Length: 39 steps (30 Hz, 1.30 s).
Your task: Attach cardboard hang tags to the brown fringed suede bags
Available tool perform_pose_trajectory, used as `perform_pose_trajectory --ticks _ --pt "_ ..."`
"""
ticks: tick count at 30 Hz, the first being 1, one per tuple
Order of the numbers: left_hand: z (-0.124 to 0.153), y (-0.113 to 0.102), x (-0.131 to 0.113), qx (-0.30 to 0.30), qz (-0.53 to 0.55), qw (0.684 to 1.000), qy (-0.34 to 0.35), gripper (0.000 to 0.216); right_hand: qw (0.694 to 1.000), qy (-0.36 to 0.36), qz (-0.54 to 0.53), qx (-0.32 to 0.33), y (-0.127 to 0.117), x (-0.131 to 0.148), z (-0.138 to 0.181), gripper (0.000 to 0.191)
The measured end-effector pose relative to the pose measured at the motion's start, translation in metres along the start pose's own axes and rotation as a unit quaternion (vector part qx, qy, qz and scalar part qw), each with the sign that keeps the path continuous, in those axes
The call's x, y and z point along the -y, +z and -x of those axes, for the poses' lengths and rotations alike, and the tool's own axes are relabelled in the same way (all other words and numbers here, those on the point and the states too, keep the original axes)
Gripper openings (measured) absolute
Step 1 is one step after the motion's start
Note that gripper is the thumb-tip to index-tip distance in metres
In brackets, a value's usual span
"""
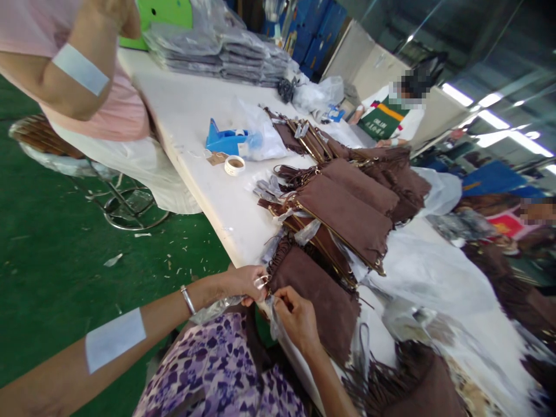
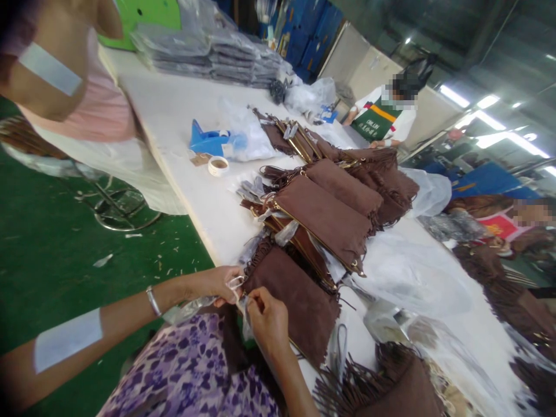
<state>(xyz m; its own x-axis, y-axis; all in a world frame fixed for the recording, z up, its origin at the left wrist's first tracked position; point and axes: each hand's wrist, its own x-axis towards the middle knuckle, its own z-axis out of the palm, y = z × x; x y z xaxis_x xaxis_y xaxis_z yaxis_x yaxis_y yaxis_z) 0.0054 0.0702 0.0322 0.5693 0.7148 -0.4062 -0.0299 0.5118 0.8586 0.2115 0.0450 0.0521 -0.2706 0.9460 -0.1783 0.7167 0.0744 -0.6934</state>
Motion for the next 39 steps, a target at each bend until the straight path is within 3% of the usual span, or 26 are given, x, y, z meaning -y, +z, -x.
perform_pose_trajectory --ticks 10,16,21,30,39 --pt "-0.009 0.005 0.015 -0.048 -0.046 0.998 0.018 0.033 0.999 0.006 0.015 0.029 0.004 -0.004 -0.006 0.011" --pt "-0.006 0.0 0.011 -0.027 -0.068 0.997 -0.001 0.012 0.994 -0.005 -0.067 0.085 -0.028 -0.002 -0.006 0.018" --pt "-0.008 0.002 0.013 -0.032 -0.064 0.997 -0.009 0.02 0.99 -0.017 -0.105 0.089 -0.048 0.01 -0.014 0.017" --pt "-0.003 0.011 0.013 -0.118 -0.067 0.991 0.002 0.022 0.988 -0.003 -0.143 0.061 -0.023 0.015 -0.03 0.01" --pt "-0.01 0.01 0.024 -0.114 -0.045 0.992 0.006 0.029 0.997 -0.059 -0.033 0.025 -0.015 0.012 -0.036 0.016"
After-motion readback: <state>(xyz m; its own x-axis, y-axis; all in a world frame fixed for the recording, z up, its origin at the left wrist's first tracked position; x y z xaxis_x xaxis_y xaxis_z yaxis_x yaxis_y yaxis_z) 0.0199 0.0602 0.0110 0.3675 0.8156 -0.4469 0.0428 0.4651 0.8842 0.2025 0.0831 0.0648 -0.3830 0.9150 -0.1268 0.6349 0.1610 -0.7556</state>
